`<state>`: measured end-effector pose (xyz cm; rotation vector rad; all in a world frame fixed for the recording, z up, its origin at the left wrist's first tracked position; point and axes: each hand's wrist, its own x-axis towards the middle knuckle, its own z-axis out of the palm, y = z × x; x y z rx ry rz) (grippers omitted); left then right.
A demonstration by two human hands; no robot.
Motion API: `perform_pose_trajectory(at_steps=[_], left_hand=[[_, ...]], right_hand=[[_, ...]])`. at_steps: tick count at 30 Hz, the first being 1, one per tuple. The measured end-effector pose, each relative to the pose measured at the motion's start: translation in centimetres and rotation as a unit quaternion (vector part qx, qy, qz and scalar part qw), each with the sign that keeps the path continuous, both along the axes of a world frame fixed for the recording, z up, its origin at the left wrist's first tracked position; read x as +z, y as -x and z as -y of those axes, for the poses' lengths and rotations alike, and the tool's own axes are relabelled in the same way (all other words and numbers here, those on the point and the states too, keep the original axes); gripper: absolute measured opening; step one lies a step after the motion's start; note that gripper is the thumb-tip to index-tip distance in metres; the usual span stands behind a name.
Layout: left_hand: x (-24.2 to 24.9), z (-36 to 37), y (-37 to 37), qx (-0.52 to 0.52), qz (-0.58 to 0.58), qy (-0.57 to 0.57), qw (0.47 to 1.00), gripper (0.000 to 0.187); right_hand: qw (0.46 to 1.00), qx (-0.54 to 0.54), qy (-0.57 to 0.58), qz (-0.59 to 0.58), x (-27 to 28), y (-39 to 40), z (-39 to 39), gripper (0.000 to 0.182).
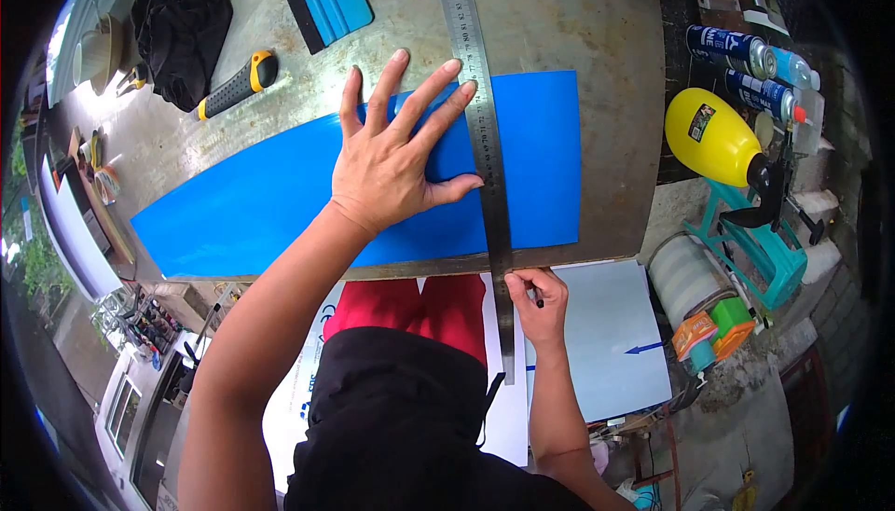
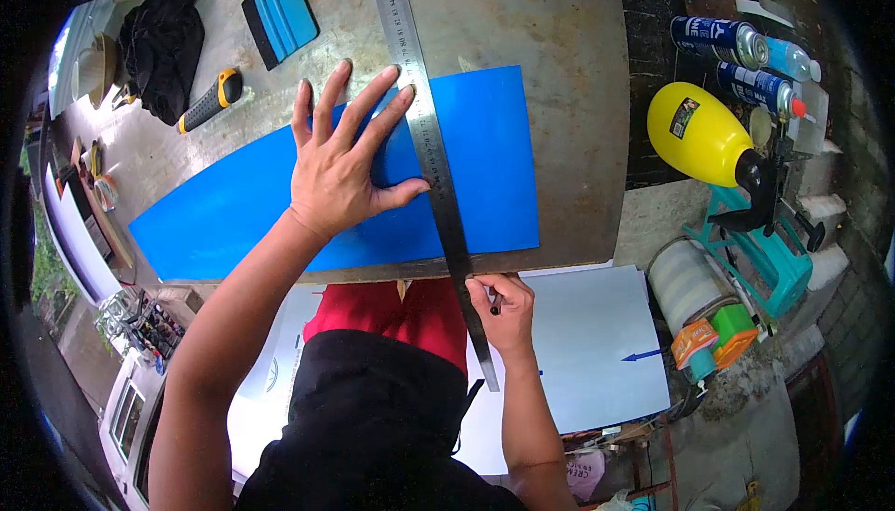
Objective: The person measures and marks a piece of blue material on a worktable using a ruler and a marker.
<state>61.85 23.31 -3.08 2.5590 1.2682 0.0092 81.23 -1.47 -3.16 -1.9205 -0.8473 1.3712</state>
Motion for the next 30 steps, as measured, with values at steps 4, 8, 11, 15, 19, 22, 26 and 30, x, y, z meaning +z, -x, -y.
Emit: perform_pose_trajectory(at_steps=[4, 8, 11, 15, 19, 22, 26, 30], left_hand=[[0.0, 0.0, 0.0, -0.001, -0.003, 0.000, 1.000, 0.092], [0.0, 0.0, 0.1, 0.004, 0.005, 0.007, 1.000, 0.092], [0.0, 0.0, 0.1, 0.006, 0.011, 0.011, 1.000, 0.092], [0.1, 0.0, 0.1, 0.004, 0.013, 0.015, 1.000, 0.092], [0.2, -0.1, 0.1, 0.009, 0.019, 0.014, 1.000, 0.091], [0.2, -0.1, 0.1, 0.010, 0.027, 0.015, 0.999, 0.091], [0.1, -0.2, 0.2, 0.013, 0.033, 0.018, 0.999, 0.090], [0.1, -0.2, 0.2, 0.013, 0.036, 0.019, 0.999, 0.089]], right_hand=[[1.000, 0.005, 0.000, 0.007, 1.0, -0.3, -0.7, 0.008], [0.999, -0.014, -0.018, 0.024, 3.9, -2.5, -1.0, 0.016], [0.986, -0.037, -0.149, 0.069, 5.7, -3.3, -4.6, 0.024], [0.959, -0.113, -0.258, 0.026, 5.7, -2.6, -9.6, 0.030], [0.959, -0.097, -0.260, 0.060, 3.6, -0.5, -15.0, 0.018], [0.949, -0.067, -0.278, 0.132, 2.0, 0.9, -17.2, 0.012], [0.950, -0.078, -0.283, 0.109, 0.3, 1.5, -18.3, 0.022], [0.946, -0.086, -0.292, 0.108, -0.9, 1.4, -19.0, 0.021]])
